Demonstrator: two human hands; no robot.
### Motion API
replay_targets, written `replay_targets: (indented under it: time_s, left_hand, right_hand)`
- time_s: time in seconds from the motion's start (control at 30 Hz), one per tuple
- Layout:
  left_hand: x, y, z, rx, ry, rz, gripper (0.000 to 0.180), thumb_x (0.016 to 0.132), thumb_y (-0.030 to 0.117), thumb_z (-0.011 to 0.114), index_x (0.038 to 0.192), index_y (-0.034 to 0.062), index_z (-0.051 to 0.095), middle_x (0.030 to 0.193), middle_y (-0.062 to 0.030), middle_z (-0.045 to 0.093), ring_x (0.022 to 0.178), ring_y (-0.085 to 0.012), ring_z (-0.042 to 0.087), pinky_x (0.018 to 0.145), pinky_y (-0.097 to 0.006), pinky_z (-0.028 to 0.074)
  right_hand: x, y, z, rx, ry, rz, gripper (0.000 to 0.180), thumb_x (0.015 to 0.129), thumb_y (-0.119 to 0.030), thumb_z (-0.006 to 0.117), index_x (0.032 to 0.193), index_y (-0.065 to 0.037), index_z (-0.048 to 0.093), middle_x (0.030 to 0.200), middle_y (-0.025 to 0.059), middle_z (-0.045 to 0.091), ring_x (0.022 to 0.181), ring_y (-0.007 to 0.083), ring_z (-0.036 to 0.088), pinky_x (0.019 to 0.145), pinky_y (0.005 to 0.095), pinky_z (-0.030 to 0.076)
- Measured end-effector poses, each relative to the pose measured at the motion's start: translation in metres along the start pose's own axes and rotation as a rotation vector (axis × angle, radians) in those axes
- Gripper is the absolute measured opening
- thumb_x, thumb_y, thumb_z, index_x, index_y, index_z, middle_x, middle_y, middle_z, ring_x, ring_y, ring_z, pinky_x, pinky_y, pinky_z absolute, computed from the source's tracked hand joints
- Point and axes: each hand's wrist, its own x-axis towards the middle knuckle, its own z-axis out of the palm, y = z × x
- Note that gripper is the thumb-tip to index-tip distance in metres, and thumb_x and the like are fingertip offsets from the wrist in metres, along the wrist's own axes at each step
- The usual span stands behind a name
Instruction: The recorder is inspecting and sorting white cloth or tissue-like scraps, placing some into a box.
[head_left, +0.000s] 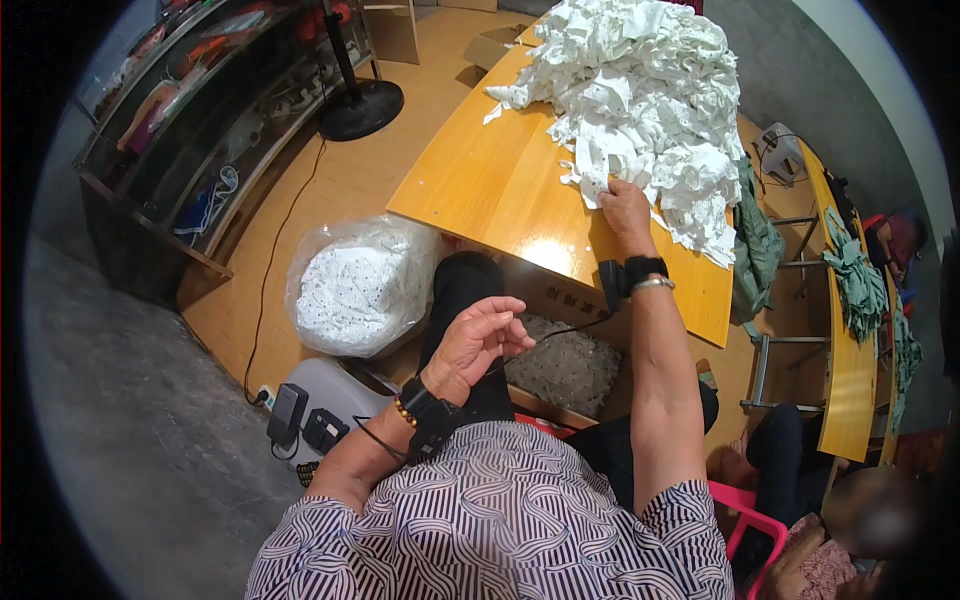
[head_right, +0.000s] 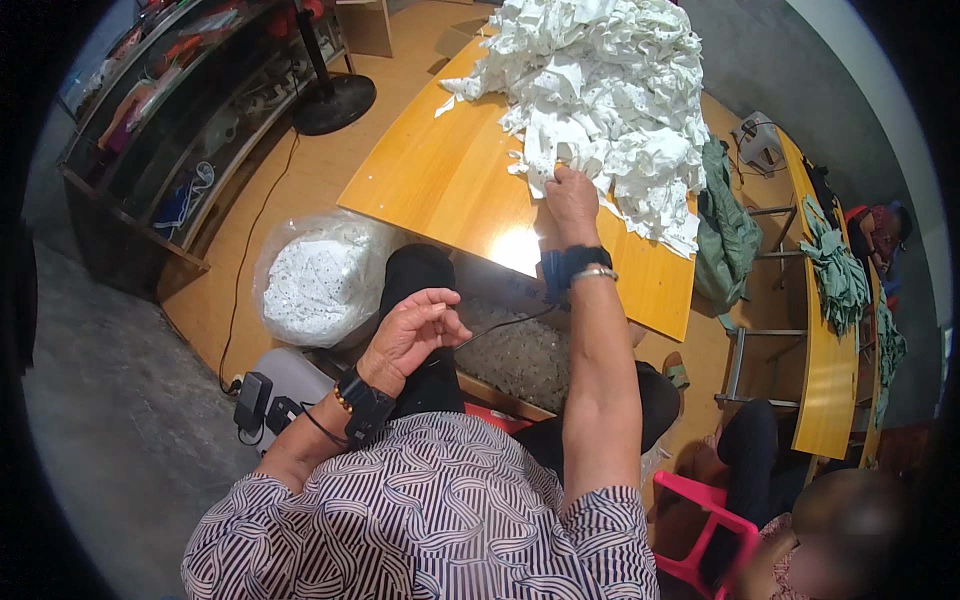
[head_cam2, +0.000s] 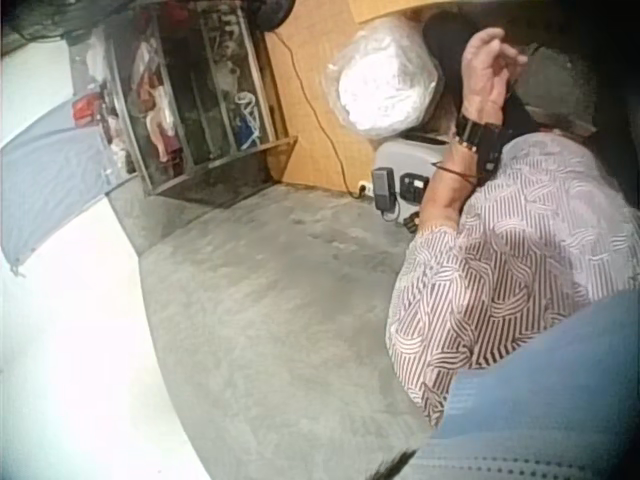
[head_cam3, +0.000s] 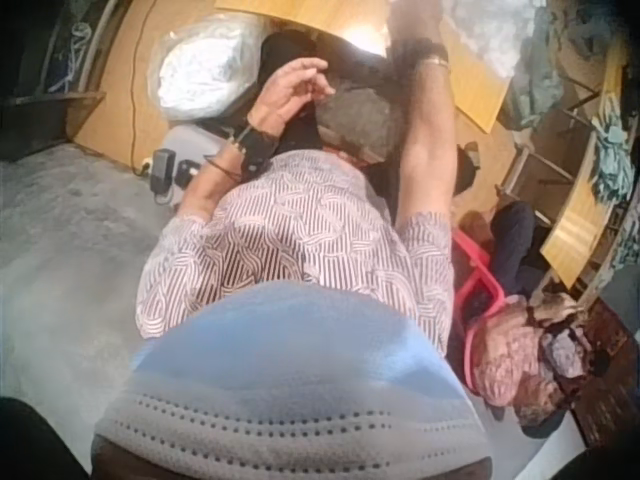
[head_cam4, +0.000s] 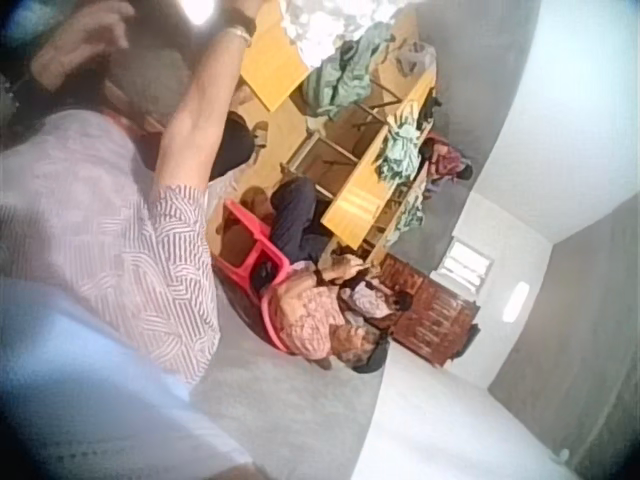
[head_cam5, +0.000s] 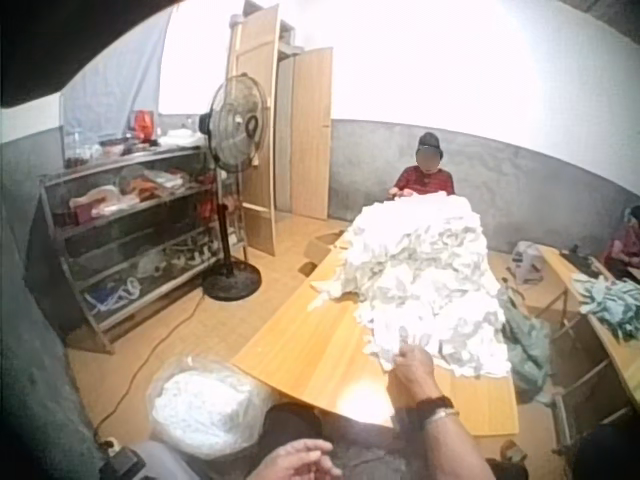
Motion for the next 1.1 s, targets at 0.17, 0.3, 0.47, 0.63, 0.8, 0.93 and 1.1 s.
replay_targets:
  time_s: [0.17,0.3,0.47,0.63,0.8,0.93,1.1]
  left_hand:
    - [0.008,-0.021,-0.019,-0.067,-0.004,-0.114,0.020,0.085,0.011,0.049,0.102,0.0022,0.054,0.079,-0.0105,0.063,0.079,-0.0276,0.063,0.072,-0.036,0.051]
    - [0.025,-0.047,-0.017,-0.052,0.000,-0.286,0.026,0.087,0.022,0.049,0.105,0.0037,0.054,0.087,-0.0112,0.062,0.082,-0.0274,0.062,0.071,-0.035,0.051]
    - [0.059,-0.074,-0.001,-0.219,-0.030,-0.468,0.041,0.084,0.039,0.053,0.106,0.0044,0.053,0.099,-0.0131,0.059,0.086,-0.0266,0.060,0.072,-0.039,0.049]
    - [0.078,-0.062,0.003,-0.279,-0.196,-0.302,0.039,0.080,0.038,0.059,0.100,0.0047,0.056,0.094,-0.0153,0.061,0.087,-0.0294,0.060,0.077,-0.043,0.048]
    - [0.062,-0.015,0.024,0.377,-0.232,-0.049,0.039,0.076,0.020,0.063,0.110,0.0034,0.054,0.101,-0.0100,0.061,0.095,-0.0198,0.057,0.086,-0.033,0.042]
    - [0.050,-0.035,0.044,0.451,-0.562,-0.176,0.045,0.072,0.014,0.065,0.114,0.0026,0.054,0.105,-0.0081,0.059,0.101,-0.0174,0.053,0.092,-0.029,0.037]
    - [0.042,-0.040,0.044,0.429,-0.332,-0.228,0.020,0.075,0.011,0.065,0.092,0.0015,0.061,0.086,-0.0044,0.060,0.078,-0.0110,0.056,0.072,-0.023,0.045]
  right_hand:
    - [-0.085,-0.020,-0.040,0.883,-0.315,0.374,0.016,0.079,-0.013,0.051,0.085,-0.001,0.061,0.067,0.0046,0.061,0.051,0.0123,0.057,0.043,0.0243,0.043]
    - [-0.142,-0.021,-0.066,1.316,-0.329,0.481,0.021,0.083,-0.014,0.049,0.096,0.000,0.057,0.073,0.0055,0.062,0.050,0.0127,0.057,0.043,0.0221,0.043]
    - [-0.185,-0.013,-0.069,1.614,-0.391,0.460,0.036,0.083,-0.023,0.049,0.106,0.004,0.052,0.078,0.0109,0.062,0.058,0.0185,0.059,0.046,0.0267,0.046]
    - [-0.213,-0.010,-0.077,1.700,-0.480,0.462,0.042,0.077,-0.025,0.053,0.103,0.008,0.052,0.081,0.0146,0.062,0.062,0.0210,0.061,0.051,0.0305,0.050]
    - [-0.212,0.002,-0.092,1.628,-0.739,0.401,0.030,0.072,-0.021,0.056,0.086,0.006,0.061,0.072,0.0093,0.062,0.060,0.0142,0.059,0.055,0.0252,0.049]
    - [-0.202,0.002,-0.092,1.439,-0.866,0.297,0.024,0.074,-0.020,0.059,0.081,0.002,0.063,0.070,0.0037,0.061,0.059,0.0086,0.054,0.056,0.0206,0.042]
    - [-0.197,-0.005,-0.098,1.107,-0.873,0.283,0.025,0.076,-0.026,0.061,0.076,-0.001,0.063,0.063,-0.0007,0.057,0.056,0.0058,0.053,0.051,0.0183,0.040]
